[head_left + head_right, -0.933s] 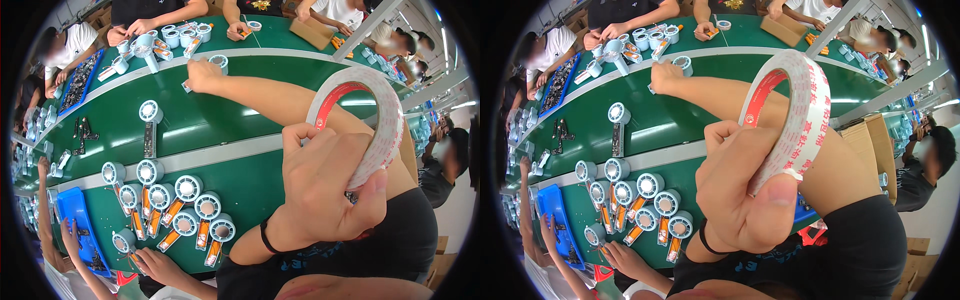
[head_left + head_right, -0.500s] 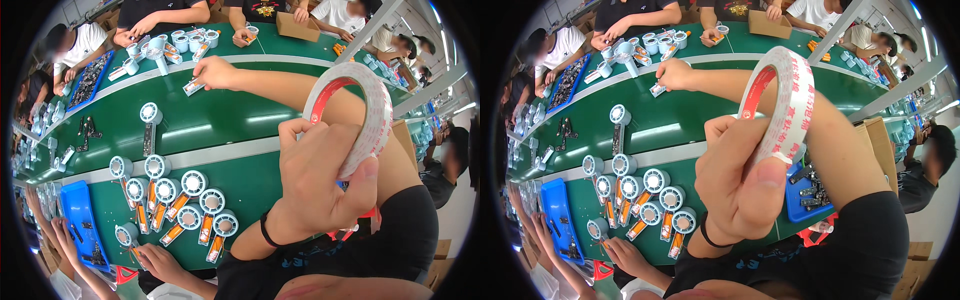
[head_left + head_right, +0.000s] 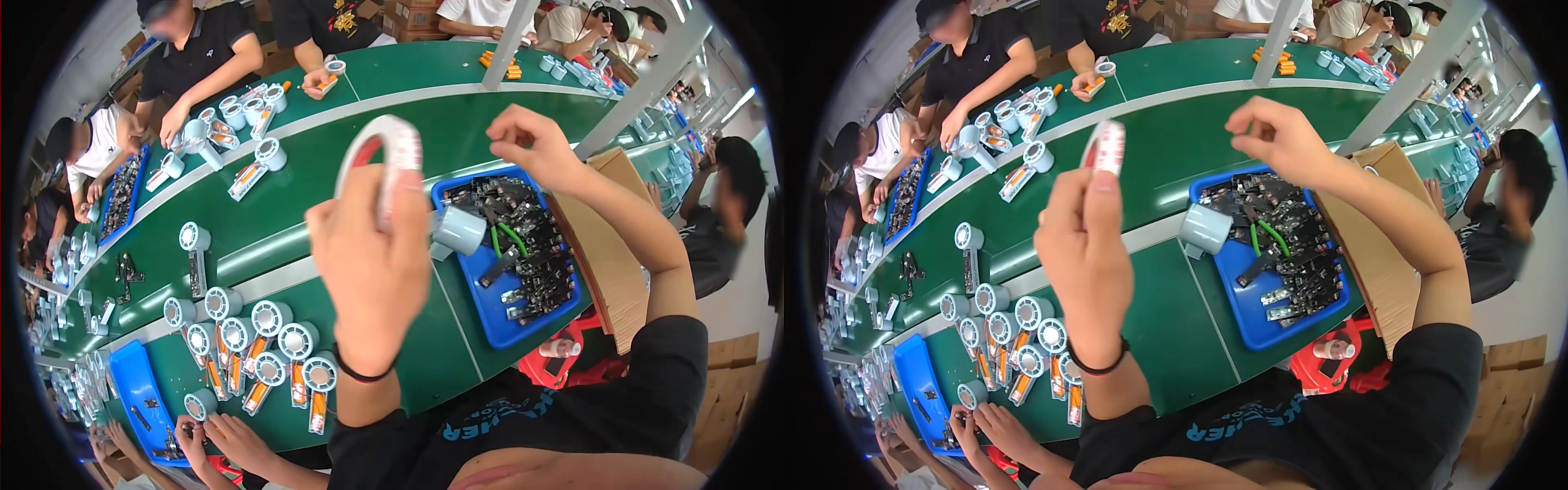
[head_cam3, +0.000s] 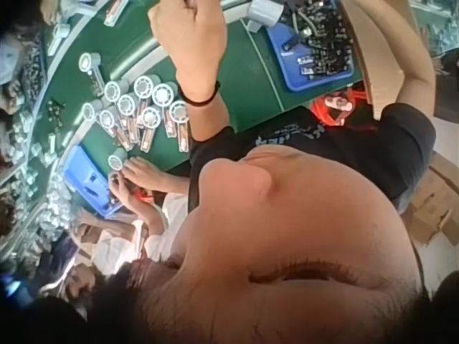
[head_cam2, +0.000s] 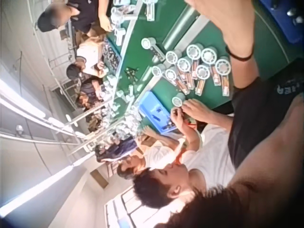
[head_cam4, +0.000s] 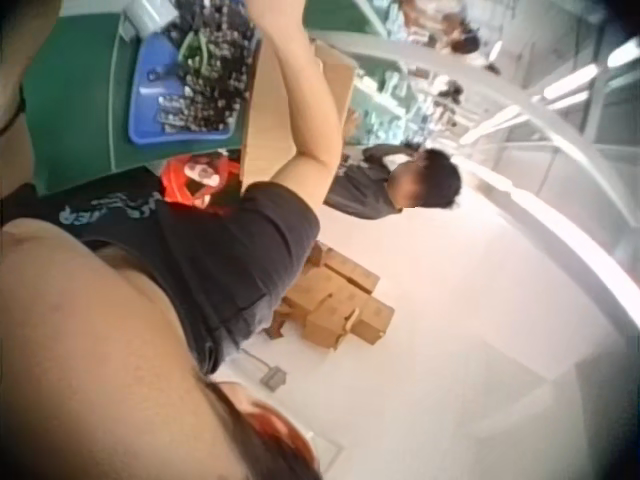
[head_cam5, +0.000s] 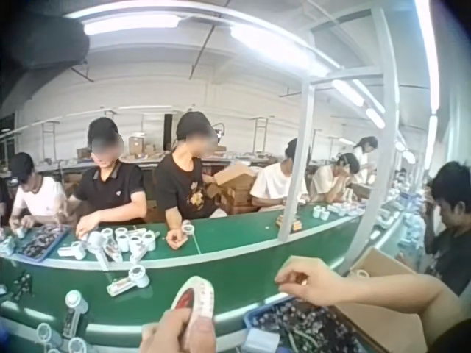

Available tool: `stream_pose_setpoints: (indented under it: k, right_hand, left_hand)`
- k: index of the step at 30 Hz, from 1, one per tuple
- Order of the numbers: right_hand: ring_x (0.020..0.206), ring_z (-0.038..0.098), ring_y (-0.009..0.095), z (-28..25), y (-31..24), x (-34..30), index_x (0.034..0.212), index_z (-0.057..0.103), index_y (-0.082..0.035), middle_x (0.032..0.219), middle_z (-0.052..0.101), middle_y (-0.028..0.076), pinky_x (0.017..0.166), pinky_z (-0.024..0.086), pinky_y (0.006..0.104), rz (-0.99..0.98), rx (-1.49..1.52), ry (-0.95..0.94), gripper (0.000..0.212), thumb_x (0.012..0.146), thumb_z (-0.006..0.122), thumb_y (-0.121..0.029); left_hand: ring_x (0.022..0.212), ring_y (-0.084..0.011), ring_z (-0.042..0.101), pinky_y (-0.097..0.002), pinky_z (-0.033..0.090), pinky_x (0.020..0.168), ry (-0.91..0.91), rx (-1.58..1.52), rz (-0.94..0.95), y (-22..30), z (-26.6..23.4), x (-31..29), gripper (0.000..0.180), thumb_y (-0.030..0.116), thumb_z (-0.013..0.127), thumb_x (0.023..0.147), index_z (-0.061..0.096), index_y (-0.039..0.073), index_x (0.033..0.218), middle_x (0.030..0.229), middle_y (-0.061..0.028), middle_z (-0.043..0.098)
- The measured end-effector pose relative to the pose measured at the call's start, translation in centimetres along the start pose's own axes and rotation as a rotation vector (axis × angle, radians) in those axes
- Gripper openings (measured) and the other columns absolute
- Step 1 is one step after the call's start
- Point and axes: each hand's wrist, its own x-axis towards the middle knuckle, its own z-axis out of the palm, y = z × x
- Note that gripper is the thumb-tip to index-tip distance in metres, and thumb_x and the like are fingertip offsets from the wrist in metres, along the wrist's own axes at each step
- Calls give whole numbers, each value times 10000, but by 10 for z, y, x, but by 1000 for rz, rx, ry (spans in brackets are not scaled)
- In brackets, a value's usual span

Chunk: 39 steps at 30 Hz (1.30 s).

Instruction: Applying adhesive tape or labels from a roll onto small electronic components arranged in a tray.

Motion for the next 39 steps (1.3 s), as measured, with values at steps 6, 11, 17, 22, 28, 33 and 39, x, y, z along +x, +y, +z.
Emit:
stream_pose_setpoints:
  k: [6,11,17,22,28,33,39]
  right_hand:
    - [755,613,144,-13,44,-35,934,652,-25,857,614,43,659,492,280,-186,-127,3,102,852,683,27]
    - [769,624,255,-21,72,-53,906,658,-33,856,606,90,670,500,351,-378,-218,-84,80,839,680,6]
    - [794,614,323,-14,52,-60,913,656,-59,869,593,99,676,492,414,-417,-202,-273,61,856,664,-38]
    - [803,612,340,-18,71,-75,983,645,-86,920,576,107,681,493,435,-434,-261,-324,123,865,636,-52]
    - [834,632,367,10,60,-65,1073,616,-92,988,580,126,716,499,482,-391,-406,-501,243,841,564,-44]
    - [874,661,375,-2,87,-84,1089,618,-75,932,657,140,736,514,486,-221,-465,-603,245,849,582,-111]
    - [869,673,374,1,83,-88,1030,641,-51,891,680,151,739,527,486,-162,-522,-777,248,814,651,-172]
  left_hand:
    - [607,-269,601,-385,443,649,76,409,-187,-6,-1,-16,271,283,596,952,662,29,1019,704,-125,655]
    - [595,-365,641,-430,470,733,-82,686,-242,-20,28,-67,278,289,613,932,651,35,1038,737,-134,691]
    - [870,-343,644,-460,461,784,-221,917,-192,-42,30,-142,269,220,674,876,638,28,1061,935,-161,663]
    - [1019,-359,585,-476,449,852,-236,644,-79,-48,28,-161,278,138,704,834,627,11,1069,1054,-186,615]
    - [1085,-394,539,-501,422,908,25,1274,-166,-35,-64,-206,375,28,654,783,605,-11,1152,1148,-194,574]
    - [1111,-393,540,-488,444,919,-53,1237,-240,-39,-62,-213,419,6,625,773,597,-15,1191,1150,-200,584]
    - [1110,-402,556,-476,461,927,-84,1311,-413,-32,-64,-210,505,0,638,786,545,-1,1283,1204,-197,575]
